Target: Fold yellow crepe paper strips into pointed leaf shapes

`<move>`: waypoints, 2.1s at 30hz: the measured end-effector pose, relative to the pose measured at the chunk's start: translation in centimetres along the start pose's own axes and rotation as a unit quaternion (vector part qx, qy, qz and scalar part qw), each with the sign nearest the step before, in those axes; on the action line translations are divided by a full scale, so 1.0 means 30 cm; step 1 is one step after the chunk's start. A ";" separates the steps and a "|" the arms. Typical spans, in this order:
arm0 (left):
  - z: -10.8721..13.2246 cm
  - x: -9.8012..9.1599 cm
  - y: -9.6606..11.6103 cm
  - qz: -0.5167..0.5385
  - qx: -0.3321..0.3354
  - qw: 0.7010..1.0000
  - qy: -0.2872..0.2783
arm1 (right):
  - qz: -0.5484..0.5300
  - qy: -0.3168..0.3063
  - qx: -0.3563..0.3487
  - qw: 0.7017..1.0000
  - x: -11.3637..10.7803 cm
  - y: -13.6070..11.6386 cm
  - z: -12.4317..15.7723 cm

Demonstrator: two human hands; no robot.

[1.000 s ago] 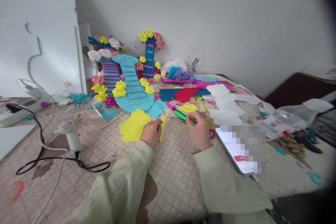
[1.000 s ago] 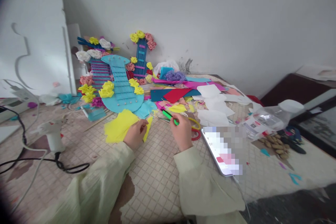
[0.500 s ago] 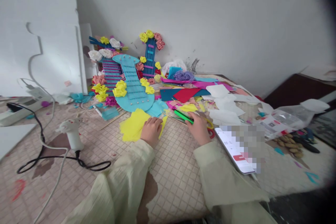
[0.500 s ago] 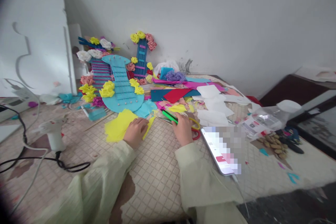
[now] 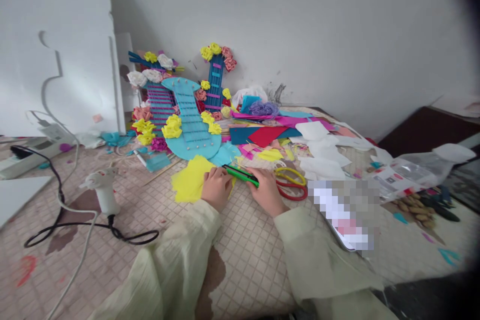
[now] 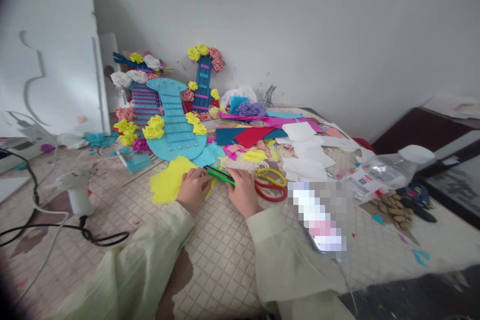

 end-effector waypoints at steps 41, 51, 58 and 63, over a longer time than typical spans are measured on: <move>-0.009 -0.266 -0.262 -0.040 -0.243 0.965 0.092 | -0.127 0.123 0.013 0.984 -0.049 -0.008 0.009; -0.005 -0.261 -0.207 0.272 -0.195 0.939 0.077 | -0.239 0.083 0.038 0.967 -0.058 -0.034 0.014; 0.030 -0.228 -0.094 0.329 -0.138 0.933 -0.043 | -0.461 -0.006 0.112 0.880 -0.081 -0.078 0.005; 0.046 -0.215 -0.061 0.286 -0.111 0.949 -0.071 | -0.452 -0.020 0.169 0.876 -0.063 -0.061 0.013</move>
Point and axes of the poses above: each hand's wrist, its own z-axis away from the middle knuckle, its own x-axis out of the palm, y = z × x, the point moved 1 cm from there along -z, towards the middle knuckle, and after that the axes turned 10 degrees about -x, right-handed, at the moved point
